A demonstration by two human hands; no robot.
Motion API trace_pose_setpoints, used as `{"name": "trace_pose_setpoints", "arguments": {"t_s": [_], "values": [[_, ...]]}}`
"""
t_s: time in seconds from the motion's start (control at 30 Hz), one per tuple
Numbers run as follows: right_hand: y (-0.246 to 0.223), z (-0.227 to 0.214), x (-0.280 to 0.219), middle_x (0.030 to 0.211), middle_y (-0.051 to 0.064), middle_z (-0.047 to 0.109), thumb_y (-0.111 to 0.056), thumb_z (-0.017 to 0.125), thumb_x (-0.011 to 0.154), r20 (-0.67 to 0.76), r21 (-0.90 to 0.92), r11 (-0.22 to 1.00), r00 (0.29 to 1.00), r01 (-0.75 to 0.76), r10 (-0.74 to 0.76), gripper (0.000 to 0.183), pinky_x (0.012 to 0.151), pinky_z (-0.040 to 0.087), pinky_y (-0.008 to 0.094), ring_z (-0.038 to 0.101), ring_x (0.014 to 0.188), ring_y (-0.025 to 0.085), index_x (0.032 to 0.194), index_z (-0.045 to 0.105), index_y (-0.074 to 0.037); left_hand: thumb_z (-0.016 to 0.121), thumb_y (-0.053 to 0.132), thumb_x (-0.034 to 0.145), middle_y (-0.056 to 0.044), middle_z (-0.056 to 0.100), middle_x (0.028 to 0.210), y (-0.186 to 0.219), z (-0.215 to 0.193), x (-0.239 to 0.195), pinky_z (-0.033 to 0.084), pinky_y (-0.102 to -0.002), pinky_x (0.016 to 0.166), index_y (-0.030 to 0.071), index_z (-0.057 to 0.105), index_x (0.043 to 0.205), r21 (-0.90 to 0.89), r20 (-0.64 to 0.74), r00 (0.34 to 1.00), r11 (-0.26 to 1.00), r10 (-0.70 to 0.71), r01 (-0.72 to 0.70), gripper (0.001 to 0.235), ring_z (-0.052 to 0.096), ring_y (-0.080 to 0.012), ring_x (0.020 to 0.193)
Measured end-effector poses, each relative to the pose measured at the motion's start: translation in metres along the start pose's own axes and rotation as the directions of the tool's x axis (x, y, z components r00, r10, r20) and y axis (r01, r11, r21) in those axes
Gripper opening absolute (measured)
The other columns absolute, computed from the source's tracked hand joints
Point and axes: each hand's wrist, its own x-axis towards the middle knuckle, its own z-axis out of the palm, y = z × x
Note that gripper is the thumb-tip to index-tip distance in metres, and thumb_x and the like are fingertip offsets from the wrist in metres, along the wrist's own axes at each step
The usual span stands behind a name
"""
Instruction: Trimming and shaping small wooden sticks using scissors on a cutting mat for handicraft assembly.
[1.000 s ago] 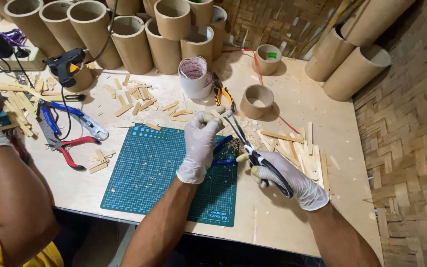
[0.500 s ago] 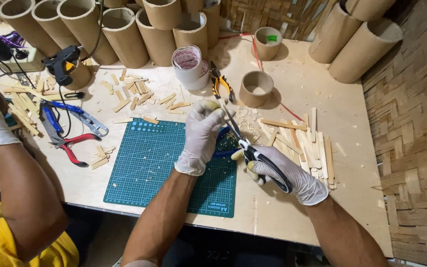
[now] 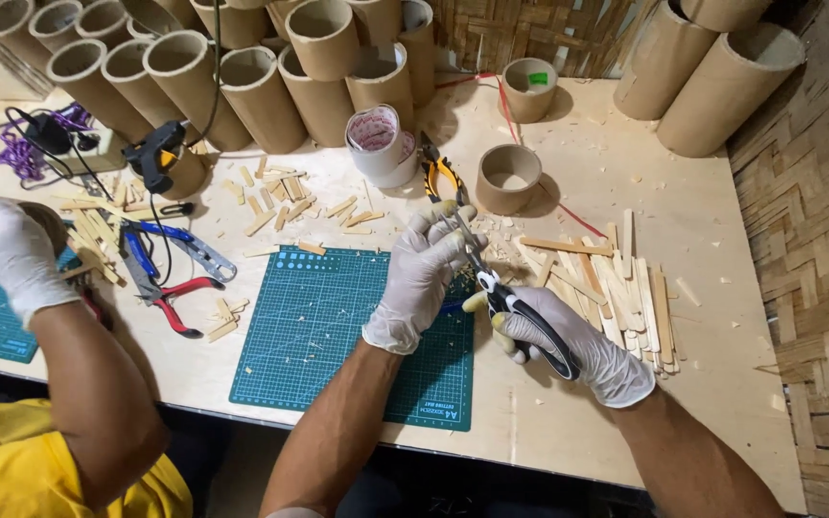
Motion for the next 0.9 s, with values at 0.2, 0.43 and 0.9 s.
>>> {"name": "trace_pose_setpoints", "arguments": {"t_s": [0.2,0.43,0.9], "values": [[-0.003,0.001,0.004,0.054,0.008,0.061,-0.021,0.071,0.091,-0.052,0.03,1.0,0.999,0.006,-0.005,0.022,0.038,0.042,0.019,0.061,0.043,0.015,0.085,0.057,-0.005,0.077,-0.003,0.085,-0.018,0.072,0.118,0.001,0.001,0.0,0.063,-0.045,0.092,0.001,0.057,0.123,-0.029,0.02,1.0,0.999,-0.017,0.018,0.044,0.075,-0.0295,0.098],[-0.022,0.011,-0.01,0.051,0.011,0.059,-0.017,0.075,0.09,-0.12,0.115,0.993,0.992,-0.023,0.037,0.021,0.036,0.043,0.022,0.057,0.039,0.016,0.087,0.06,-0.002,0.075,-0.002,0.087,-0.02,0.074,0.111,-0.012,-0.01,0.004,0.064,-0.045,0.09,-0.001,0.06,0.12,-0.048,0.048,0.996,0.996,-0.071,0.073,0.037,0.075,-0.0328,0.097],[0.005,0.002,0.004,0.058,0.007,0.057,-0.01,0.077,0.087,-0.127,0.163,0.986,0.992,0.036,-0.015,0.019,0.042,0.049,0.023,0.06,0.049,0.014,0.091,0.061,0.0,0.075,0.007,0.089,-0.015,0.078,0.099,-0.016,-0.005,0.0,0.065,-0.044,0.082,0.004,0.068,0.104,-0.088,0.081,0.974,0.972,-0.213,0.22,0.017,0.077,-0.0317,0.094]]}}
